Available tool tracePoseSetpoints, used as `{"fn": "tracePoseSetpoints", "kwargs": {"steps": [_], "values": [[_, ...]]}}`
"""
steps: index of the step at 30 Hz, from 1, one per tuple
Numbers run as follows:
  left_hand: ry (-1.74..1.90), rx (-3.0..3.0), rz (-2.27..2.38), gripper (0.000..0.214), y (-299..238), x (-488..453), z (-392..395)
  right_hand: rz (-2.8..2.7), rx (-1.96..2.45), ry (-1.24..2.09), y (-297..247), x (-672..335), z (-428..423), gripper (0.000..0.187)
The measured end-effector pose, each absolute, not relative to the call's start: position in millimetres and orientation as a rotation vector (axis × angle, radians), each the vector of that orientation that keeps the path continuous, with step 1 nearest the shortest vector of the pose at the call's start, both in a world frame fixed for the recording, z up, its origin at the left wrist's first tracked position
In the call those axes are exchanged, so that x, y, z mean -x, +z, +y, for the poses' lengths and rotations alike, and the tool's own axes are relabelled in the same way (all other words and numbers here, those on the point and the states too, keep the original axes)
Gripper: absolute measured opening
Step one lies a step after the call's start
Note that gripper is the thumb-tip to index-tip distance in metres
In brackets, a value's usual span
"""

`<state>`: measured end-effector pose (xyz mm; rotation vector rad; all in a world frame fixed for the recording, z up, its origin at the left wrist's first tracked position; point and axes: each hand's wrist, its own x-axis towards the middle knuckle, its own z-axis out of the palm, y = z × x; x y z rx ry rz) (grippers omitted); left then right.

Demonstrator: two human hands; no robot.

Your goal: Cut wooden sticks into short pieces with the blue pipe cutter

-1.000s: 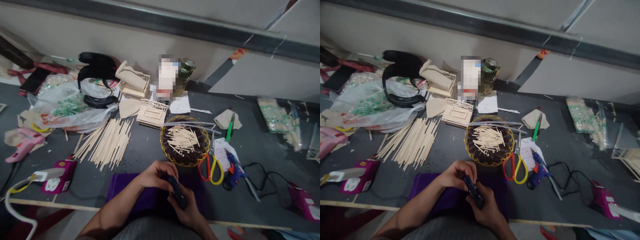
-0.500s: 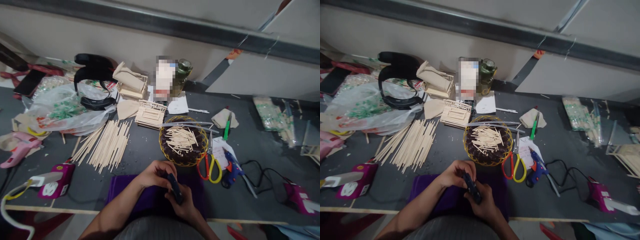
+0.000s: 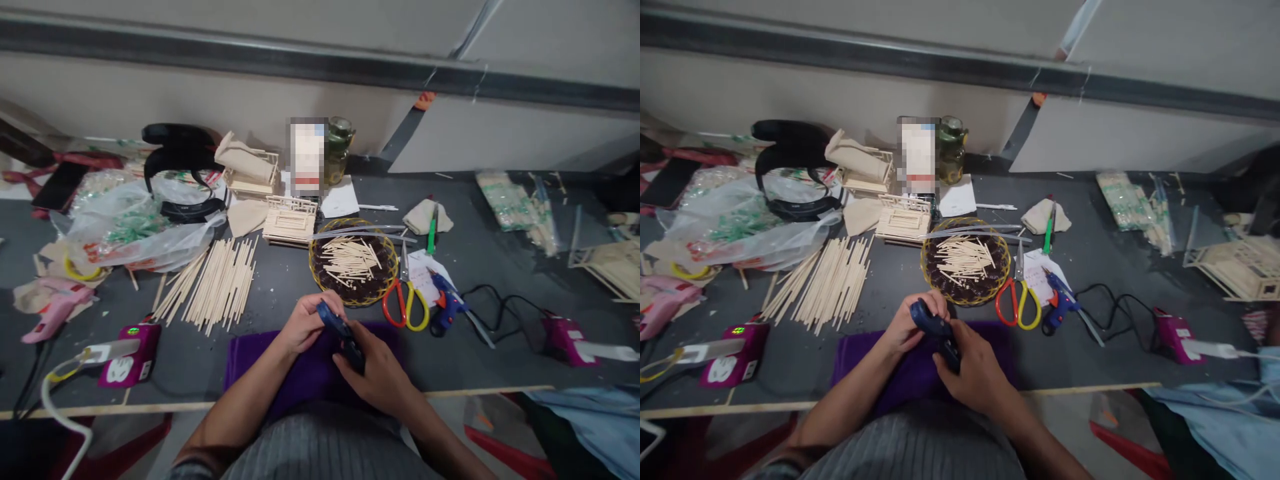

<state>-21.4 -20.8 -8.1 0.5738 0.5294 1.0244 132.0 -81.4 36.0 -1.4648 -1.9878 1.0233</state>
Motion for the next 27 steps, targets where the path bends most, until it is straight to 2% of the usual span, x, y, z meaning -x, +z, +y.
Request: {"fn": "tracePoseSetpoints", "kwargs": {"steps": [2, 7, 12, 15, 19, 25, 27], "values": [[1.042, -0.455, 0.581, 0.024, -4.3, 16.6, -24.2, -2.051, 1.462, 0.793, 32.1, -134.1, -83.2, 0.032], [1.085, -0.133, 0.658, 0.034, 3.4, 5.5, -31.8, -2.154, 1.560, 0.182, 20.7, -136.8, -82.6, 0.044], [1.126, 0.065, 0.628, 0.014, 7.5, 2.1, -30.6, -2.198, 1.793, 0.021, 28.0, -135.0, -73.1, 0.041], [1.089, 0.162, 0.623, 0.029, 8.7, 9.2, -23.1, -2.165, 1.753, 0.003, 30.5, -138.0, -74.3, 0.047], [1.153, 0.153, 0.547, 0.049, 13.8, 26.8, -6.5, -2.244, 1.615, 0.208, 23.5, -146.5, -86.6, 0.051], [1.185, 0.005, 0.433, 0.069, 26.9, 43.1, 13.6, -2.457, 1.536, 0.320, 0.5, -147.2, -102.3, 0.069], [1.171, -0.025, 0.420, 0.072, 30.4, 42.3, 15.2, -2.447, 1.436, 0.343, 0.5, -145.3, -101.1, 0.069]]}}
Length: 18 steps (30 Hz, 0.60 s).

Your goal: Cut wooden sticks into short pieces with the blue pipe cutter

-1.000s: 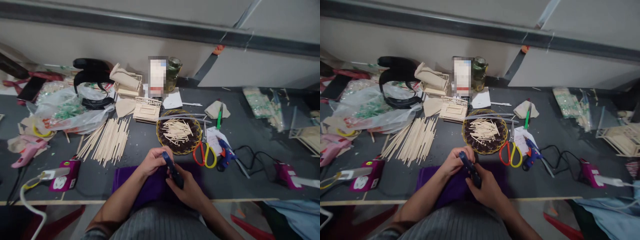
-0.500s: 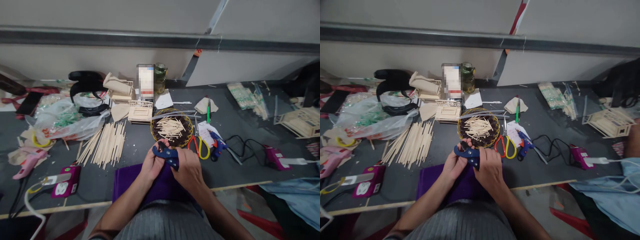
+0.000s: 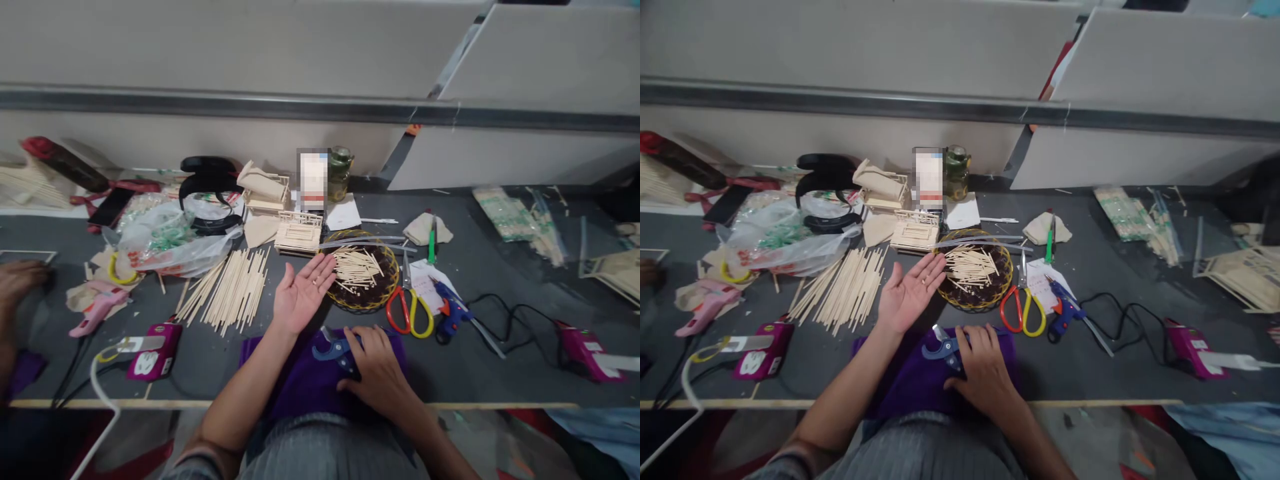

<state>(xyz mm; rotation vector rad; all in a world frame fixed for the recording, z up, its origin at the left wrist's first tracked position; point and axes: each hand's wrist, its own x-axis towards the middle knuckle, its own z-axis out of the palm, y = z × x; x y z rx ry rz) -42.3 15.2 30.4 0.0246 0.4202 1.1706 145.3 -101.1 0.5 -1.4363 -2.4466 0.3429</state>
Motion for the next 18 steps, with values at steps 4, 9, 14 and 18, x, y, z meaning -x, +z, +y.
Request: {"fn": "tracePoseSetpoints", "kwargs": {"steps": [4, 9, 14, 18], "values": [[1.155, -0.044, 0.409, 0.072, 34.8, 35.1, 11.7, -2.147, 1.279, 0.394, 17.4, -139.1, -83.0, 0.024], [1.134, -0.042, 0.419, 0.069, 36.8, 21.7, 5.0, -1.893, 1.235, 0.271, 34.2, -118.7, -40.6, 0.013], [1.138, -0.090, 0.478, 0.063, 40.2, 10.6, 2.5, -1.916, 1.365, 0.241, 29.2, -106.0, -17.4, 0.017], [1.143, -0.125, 0.513, 0.055, 42.4, 3.1, -2.4, -2.039, 1.418, 0.112, 27.6, -109.9, -20.8, 0.022]]}}
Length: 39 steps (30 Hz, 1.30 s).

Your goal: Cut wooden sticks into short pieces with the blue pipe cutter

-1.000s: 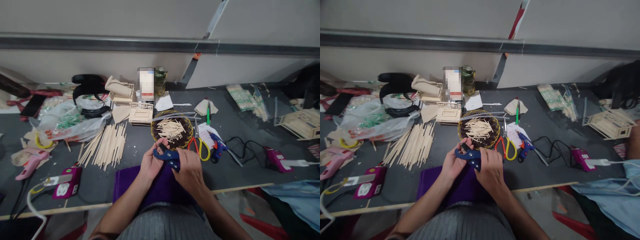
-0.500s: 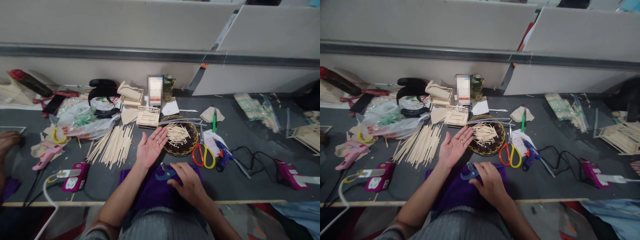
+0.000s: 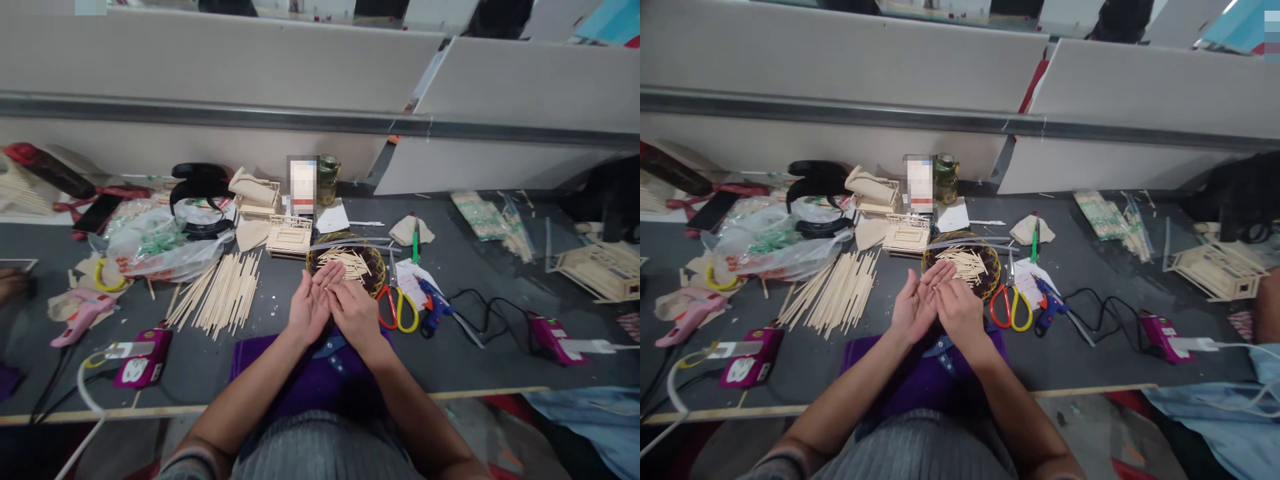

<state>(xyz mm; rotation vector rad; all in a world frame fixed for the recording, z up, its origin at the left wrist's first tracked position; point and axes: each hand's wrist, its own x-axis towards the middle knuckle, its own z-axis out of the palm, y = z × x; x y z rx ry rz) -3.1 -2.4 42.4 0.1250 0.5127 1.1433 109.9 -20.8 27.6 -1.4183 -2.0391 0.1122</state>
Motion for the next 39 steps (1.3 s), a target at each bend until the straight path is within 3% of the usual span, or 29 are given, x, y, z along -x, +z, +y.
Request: {"fn": "tracePoseSetpoints", "kwargs": {"steps": [4, 9, 11, 14, 17, 21, 26, 28, 39], "values": [[1.115, -0.156, 0.512, 0.051, 41.2, -6.0, -8.4, -2.074, 1.422, 0.089, 31.8, -114.5, -27.3, 0.021], [1.040, -0.474, 0.518, 0.051, 48.1, 25.1, -20.3, -1.935, 1.253, 0.328, 45.9, -127.1, -33.1, 0.016], [0.834, -0.813, 0.478, 0.048, 58.6, 64.7, -34.1, -1.858, 1.269, 0.389, 52.5, -137.1, -35.7, 0.016], [0.206, -1.392, 0.375, 0.028, 80.5, 132.8, -63.7, -1.785, 1.288, 0.524, 59.3, -151.6, -38.9, 0.015], [0.152, -1.778, 0.817, 0.023, 98.7, 172.0, -87.2, -1.746, 1.250, 0.676, 60.1, -155.2, -38.5, 0.012], [0.367, -1.834, 0.802, 0.015, 94.6, 155.1, -85.4, -1.612, 1.255, 0.883, 53.9, -137.3, -31.0, 0.010], [1.154, -1.344, 1.235, 0.004, 55.6, 93.2, -51.1, -1.003, 1.140, 1.551, 46.0, -107.7, -23.7, 0.017], [1.222, -1.145, 1.199, 0.016, 45.6, 73.1, -40.3, -0.777, 1.074, 1.705, 44.8, -102.0, -23.5, 0.021], [1.339, -0.990, 0.998, 0.010, 33.6, 22.9, -26.2, -0.508, 1.017, 1.739, 39.1, -100.5, -30.8, 0.024]]}}
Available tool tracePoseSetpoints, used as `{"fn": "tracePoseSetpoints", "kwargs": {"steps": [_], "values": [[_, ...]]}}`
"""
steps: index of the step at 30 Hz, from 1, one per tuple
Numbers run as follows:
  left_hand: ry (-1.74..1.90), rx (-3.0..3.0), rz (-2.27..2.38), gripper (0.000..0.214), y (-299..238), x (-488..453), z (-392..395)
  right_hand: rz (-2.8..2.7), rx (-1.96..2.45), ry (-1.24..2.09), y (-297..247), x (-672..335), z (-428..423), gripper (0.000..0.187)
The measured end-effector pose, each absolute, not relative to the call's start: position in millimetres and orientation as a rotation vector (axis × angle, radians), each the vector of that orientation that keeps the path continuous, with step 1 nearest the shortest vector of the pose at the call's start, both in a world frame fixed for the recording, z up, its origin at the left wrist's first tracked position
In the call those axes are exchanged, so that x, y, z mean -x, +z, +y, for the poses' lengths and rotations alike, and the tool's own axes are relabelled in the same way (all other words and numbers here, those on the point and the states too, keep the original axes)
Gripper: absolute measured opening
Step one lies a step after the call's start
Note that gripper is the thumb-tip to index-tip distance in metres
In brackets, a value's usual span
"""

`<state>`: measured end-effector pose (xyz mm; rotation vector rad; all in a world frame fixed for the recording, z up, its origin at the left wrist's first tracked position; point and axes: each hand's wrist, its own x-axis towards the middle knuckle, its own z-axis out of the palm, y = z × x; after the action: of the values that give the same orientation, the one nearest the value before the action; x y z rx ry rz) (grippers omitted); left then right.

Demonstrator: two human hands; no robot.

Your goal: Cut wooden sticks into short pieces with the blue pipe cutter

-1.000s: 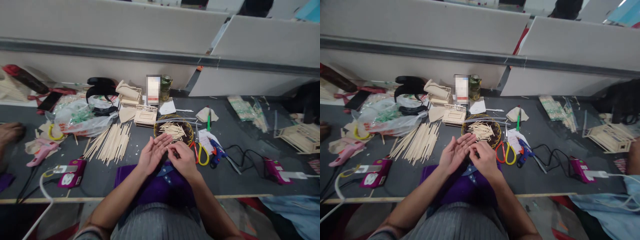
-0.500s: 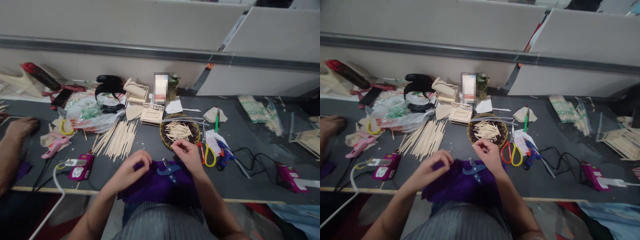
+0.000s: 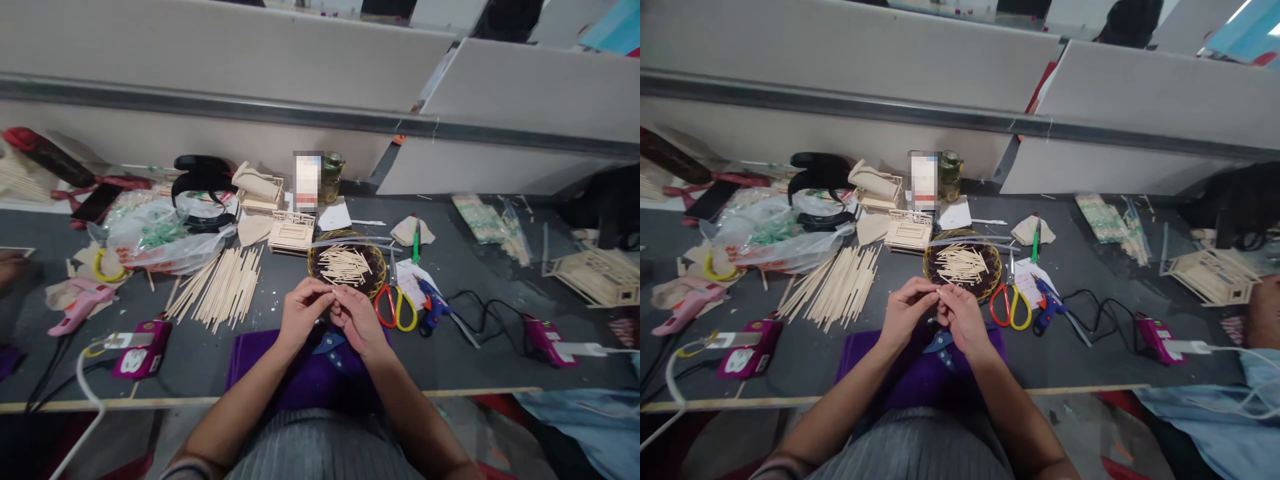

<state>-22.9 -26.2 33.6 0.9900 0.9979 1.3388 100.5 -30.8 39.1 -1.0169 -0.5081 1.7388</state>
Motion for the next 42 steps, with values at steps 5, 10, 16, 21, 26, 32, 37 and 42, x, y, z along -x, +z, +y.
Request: {"fn": "tracePoseSetpoints", "kwargs": {"steps": [5, 10, 16, 21, 26, 32, 37, 42], "values": [[1.334, -1.004, 1.003, 0.007, 30.0, 21.1, -25.4, -0.643, 1.066, 1.667, 34.7, -104.9, -33.0, 0.026], [1.206, -0.834, 1.024, 0.019, 30.6, 20.9, -24.0, -0.848, 1.209, 1.402, 26.7, -113.6, -35.8, 0.023], [1.199, -0.786, 1.033, 0.024, 31.6, 20.3, -21.6, -1.210, 1.375, 1.122, 30.7, -131.9, -41.8, 0.016], [1.243, -0.861, 1.052, 0.019, 25.8, 23.8, -19.3, -2.151, 1.405, 0.854, 36.6, -151.9, -66.2, 0.032], [1.265, -0.827, 1.065, 0.021, 22.6, 27.3, -15.6, -2.726, 1.524, 0.617, 29.0, -156.9, -100.1, 0.102], [1.263, -0.775, 1.071, 0.026, 21.8, 37.4, -12.8, -2.785, 1.611, 0.472, 25.9, -145.3, -104.3, 0.085], [1.268, -0.789, 1.107, 0.027, 19.1, 51.4, -12.5, -2.655, 1.534, 0.672, 43.7, -161.7, -100.1, 0.078], [1.271, -0.843, 1.106, 0.028, 16.2, 54.3, -11.3, -2.136, 1.205, 1.190, 53.6, -179.4, -94.1, 0.083]]}}
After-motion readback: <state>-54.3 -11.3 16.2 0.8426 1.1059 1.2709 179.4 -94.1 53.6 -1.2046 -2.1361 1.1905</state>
